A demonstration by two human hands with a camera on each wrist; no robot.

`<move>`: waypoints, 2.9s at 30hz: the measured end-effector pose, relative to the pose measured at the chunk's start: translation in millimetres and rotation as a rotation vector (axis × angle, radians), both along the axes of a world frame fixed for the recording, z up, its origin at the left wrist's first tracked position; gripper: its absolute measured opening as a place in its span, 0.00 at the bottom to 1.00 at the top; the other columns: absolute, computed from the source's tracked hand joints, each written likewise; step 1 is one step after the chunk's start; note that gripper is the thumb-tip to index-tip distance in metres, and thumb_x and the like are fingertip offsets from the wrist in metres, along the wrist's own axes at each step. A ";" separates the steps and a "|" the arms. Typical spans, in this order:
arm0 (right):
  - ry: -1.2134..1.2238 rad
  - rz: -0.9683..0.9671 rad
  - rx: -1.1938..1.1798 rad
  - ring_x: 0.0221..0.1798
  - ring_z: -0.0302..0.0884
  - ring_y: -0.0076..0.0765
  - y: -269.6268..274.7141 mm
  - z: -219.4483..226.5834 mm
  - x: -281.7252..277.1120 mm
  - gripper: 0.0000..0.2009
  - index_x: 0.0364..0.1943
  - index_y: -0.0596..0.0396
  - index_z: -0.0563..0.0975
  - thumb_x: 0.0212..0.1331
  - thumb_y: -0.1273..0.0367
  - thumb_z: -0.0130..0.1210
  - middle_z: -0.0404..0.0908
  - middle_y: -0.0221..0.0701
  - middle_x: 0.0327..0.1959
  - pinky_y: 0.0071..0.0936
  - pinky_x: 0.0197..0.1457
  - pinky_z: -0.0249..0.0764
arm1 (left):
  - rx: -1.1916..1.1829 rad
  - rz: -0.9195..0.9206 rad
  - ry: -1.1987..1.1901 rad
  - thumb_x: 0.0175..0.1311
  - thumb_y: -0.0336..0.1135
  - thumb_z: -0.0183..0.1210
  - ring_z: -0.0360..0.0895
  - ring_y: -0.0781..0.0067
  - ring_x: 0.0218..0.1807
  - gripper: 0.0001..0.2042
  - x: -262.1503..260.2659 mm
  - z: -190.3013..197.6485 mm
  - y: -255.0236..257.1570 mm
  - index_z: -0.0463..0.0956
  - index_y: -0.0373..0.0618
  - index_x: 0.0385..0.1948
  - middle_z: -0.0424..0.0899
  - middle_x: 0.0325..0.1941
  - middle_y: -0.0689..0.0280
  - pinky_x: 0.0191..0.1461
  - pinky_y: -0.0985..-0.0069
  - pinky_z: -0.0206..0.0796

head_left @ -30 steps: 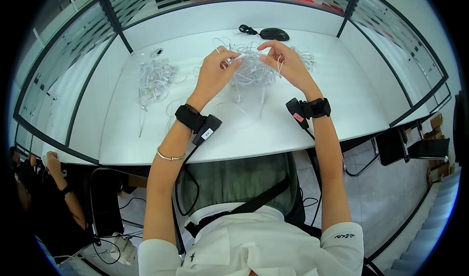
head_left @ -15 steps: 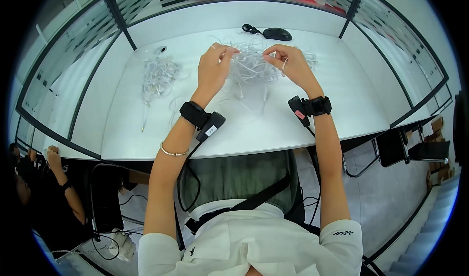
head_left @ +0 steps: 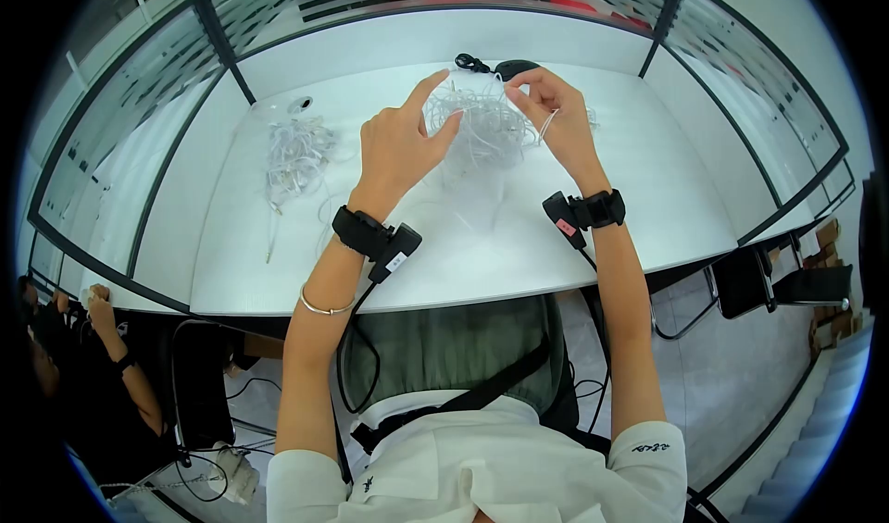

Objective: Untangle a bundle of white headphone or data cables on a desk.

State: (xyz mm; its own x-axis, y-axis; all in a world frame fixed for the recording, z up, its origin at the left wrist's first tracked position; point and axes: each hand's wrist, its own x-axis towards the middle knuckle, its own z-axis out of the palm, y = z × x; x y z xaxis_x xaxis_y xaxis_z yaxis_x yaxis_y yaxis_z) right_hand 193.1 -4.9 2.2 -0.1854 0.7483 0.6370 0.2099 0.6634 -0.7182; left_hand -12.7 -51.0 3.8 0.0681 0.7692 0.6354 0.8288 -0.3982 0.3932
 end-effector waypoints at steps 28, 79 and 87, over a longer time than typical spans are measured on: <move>-0.005 0.138 0.078 0.22 0.55 0.16 6.6 13.1 -18.4 0.08 0.39 0.55 0.78 0.61 0.66 0.57 0.63 0.20 0.20 0.17 0.28 0.57 | -0.258 -0.469 -0.402 0.59 0.32 0.59 0.71 0.86 0.33 0.05 -26.5 -25.6 24.1 0.77 0.44 0.34 0.78 0.29 0.75 0.34 0.86 0.59; -0.435 -0.018 0.094 0.22 0.72 0.32 -15.2 4.4 -34.1 0.11 0.42 0.44 0.73 0.57 0.63 0.58 0.73 0.26 0.20 0.28 0.27 0.65 | -0.282 -0.577 -0.518 0.61 0.29 0.58 0.73 0.85 0.34 0.09 -29.9 -31.1 25.8 0.75 0.42 0.42 0.79 0.31 0.71 0.37 0.84 0.64; -0.508 -0.103 0.201 0.16 0.59 0.23 -7.8 -2.3 -30.3 0.07 0.36 0.45 0.78 0.57 0.62 0.59 0.64 0.23 0.13 0.24 0.20 0.55 | -0.281 -0.508 -0.511 0.61 0.29 0.58 0.74 0.85 0.35 0.08 -23.0 -30.0 20.3 0.77 0.40 0.40 0.79 0.35 0.71 0.38 0.85 0.65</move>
